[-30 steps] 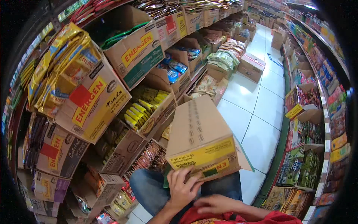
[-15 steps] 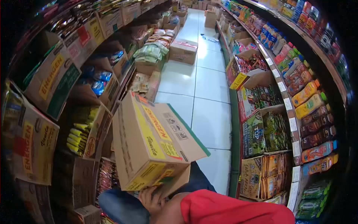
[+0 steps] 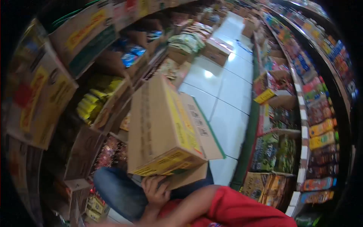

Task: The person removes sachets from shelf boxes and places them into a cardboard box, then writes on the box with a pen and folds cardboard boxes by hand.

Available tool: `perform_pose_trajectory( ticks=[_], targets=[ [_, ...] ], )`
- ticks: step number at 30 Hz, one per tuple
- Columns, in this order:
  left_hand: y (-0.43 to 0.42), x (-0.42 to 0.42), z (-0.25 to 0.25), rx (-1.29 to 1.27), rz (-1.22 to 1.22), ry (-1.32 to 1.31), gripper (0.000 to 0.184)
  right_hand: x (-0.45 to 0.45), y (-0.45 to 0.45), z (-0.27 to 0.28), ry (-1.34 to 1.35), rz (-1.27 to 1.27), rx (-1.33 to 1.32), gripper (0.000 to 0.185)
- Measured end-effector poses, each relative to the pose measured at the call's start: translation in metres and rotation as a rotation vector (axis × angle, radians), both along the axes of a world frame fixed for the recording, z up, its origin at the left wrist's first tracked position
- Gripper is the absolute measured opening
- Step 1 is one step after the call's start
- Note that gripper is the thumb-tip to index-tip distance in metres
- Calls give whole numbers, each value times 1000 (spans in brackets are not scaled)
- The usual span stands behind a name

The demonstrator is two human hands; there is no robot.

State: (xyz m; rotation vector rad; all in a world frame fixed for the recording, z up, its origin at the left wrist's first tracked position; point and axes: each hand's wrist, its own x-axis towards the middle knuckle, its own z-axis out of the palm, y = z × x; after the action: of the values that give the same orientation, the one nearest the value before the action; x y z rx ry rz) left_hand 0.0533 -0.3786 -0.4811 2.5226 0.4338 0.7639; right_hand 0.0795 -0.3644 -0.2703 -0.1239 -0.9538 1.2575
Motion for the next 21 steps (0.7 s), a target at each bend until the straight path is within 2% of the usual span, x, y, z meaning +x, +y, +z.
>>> perform_pose_trajectory(
  ticks=[1,2,4,5,6,8,9,11,15,19,21],
  targets=[
    [4,-6,1,20,-74,85,20,53,-10,-11,-309,-44,-157,26],
    [5,-11,-1,32,-143,171,21,91,-11,-12,-589,-258,-250,21],
    [-10,-11,-31,-63,-4,-37,21,142,-5,-31,-911,-673,-296,20],
    [-1,-1,2,-49,-57,-22,21,166,-5,-30,-898,-708,-416,16],
    [2,3,10,-47,-16,-21,21,193,-4,-38,-938,-735,-435,12],
    [6,6,20,-29,-123,-45,21,231,-4,-42,-960,-717,-603,11],
    [8,6,27,-33,-151,-23,19,242,-3,-46,-968,-701,-592,11],
    [15,8,34,-21,-175,30,19,261,-3,-57,-608,-508,-918,10],
    [17,8,47,-66,-258,151,22,285,1,-74,-647,-568,-928,9],
    [15,14,84,-168,-238,115,32,299,8,-88,-706,-567,-992,15],
    [11,24,100,-61,2,-68,49,299,12,-92,-818,-538,-987,24]
  ],
)
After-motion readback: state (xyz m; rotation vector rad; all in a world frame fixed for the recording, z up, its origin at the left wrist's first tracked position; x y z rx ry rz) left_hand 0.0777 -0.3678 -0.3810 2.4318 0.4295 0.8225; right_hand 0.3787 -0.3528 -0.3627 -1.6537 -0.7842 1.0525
